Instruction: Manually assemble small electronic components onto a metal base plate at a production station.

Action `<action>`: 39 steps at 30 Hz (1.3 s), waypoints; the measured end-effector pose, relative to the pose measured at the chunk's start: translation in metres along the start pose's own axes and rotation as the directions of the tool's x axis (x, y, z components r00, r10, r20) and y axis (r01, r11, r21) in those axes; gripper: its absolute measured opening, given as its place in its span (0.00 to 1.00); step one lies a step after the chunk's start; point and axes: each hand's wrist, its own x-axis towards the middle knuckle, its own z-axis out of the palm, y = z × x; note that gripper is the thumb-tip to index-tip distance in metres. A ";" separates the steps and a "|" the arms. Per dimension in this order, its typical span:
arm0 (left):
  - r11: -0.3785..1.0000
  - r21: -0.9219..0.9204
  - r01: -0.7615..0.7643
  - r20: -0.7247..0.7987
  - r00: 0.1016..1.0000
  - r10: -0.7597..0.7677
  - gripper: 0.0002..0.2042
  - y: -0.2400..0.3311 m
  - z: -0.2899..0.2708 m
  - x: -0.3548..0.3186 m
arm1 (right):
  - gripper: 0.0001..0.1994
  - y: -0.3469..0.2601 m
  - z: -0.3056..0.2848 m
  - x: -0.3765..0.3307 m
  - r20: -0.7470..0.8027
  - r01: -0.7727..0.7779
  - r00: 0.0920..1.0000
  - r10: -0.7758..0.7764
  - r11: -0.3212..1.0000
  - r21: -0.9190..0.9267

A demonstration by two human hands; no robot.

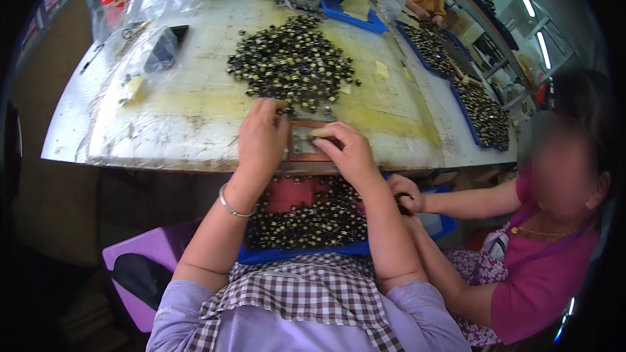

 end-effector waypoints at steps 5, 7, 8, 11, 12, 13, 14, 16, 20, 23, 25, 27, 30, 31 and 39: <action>0.997 0.054 -0.060 0.042 0.997 0.058 0.05 0.005 0.003 0.001 | 0.10 0.017 0.002 -0.010 -0.084 0.015 0.996 -0.023 0.995 -0.102; 0.999 0.009 -0.031 0.032 0.999 0.031 0.05 0.001 0.013 -0.002 | 0.11 0.019 0.004 -0.013 -0.114 -0.050 0.992 0.048 0.999 -0.008; 1.000 0.008 -0.026 0.004 1.000 0.026 0.04 -0.002 0.018 -0.003 | 0.10 0.017 0.007 -0.013 -0.114 -0.052 0.992 0.051 0.999 -0.007; 0.998 -0.050 -0.024 0.001 1.000 0.024 0.05 0.000 0.022 -0.004 | 0.08 0.034 0.018 -0.013 -0.199 0.042 0.979 -0.042 0.999 -0.006; 0.999 -0.019 -0.029 -0.017 0.999 0.029 0.05 0.000 0.019 -0.004 | 0.08 0.034 0.023 -0.013 -0.241 -0.033 0.970 0.041 0.999 0.034; 1.000 0.003 -0.014 -0.006 1.000 0.014 0.06 -0.001 0.017 -0.005 | 0.08 0.033 0.027 -0.013 -0.278 -0.109 0.952 0.125 0.991 0.074; 1.000 0.022 -0.001 0.005 1.000 0.001 0.06 -0.002 0.015 -0.007 | 0.08 0.031 0.031 -0.015 -0.276 -0.086 0.955 0.108 0.992 0.092; 0.999 0.020 -0.031 -0.004 1.000 0.031 0.06 -0.001 0.014 -0.006 | 0.07 0.028 0.031 -0.016 -0.309 -0.039 0.950 0.043 0.999 0.021; 0.999 0.008 -0.050 -0.010 0.999 0.050 0.06 -0.003 0.014 -0.008 | 0.06 0.026 0.036 -0.017 -0.345 0.015 0.938 -0.023 1.000 -0.025; 0.998 0.028 -0.054 -0.008 0.998 0.055 0.07 -0.005 0.013 -0.006 | 0.07 0.023 0.037 -0.014 -0.346 0.007 0.938 -0.012 1.000 -0.014; 0.998 0.034 -0.062 -0.002 0.998 0.062 0.07 -0.004 0.012 -0.002 | 0.07 0.020 0.038 -0.015 -0.377 0.001 0.926 -0.012 1.000 -0.031; 0.998 0.020 -0.052 0.002 0.999 0.052 0.07 0.001 0.013 -0.001 | 0.06 0.019 0.038 -0.014 -0.405 0.038 0.912 -0.063 0.997 -0.070; 0.998 0.043 -0.050 0.002 0.999 0.050 0.07 0.003 0.010 0.001 | 0.06 0.014 0.039 -0.019 -0.417 0.037 0.908 -0.050 0.999 -0.040; 0.997 0.067 -0.047 -0.003 0.999 0.048 0.07 -0.006 0.011 0.002 | 0.06 0.010 0.042 -0.014 -0.392 0.017 0.920 0.003 0.999 0.047; 0.992 0.101 -0.076 0.035 0.997 0.073 0.07 -0.003 0.010 0.001 | 0.06 0.023 0.040 -0.012 -0.424 0.037 0.905 0.019 0.992 0.124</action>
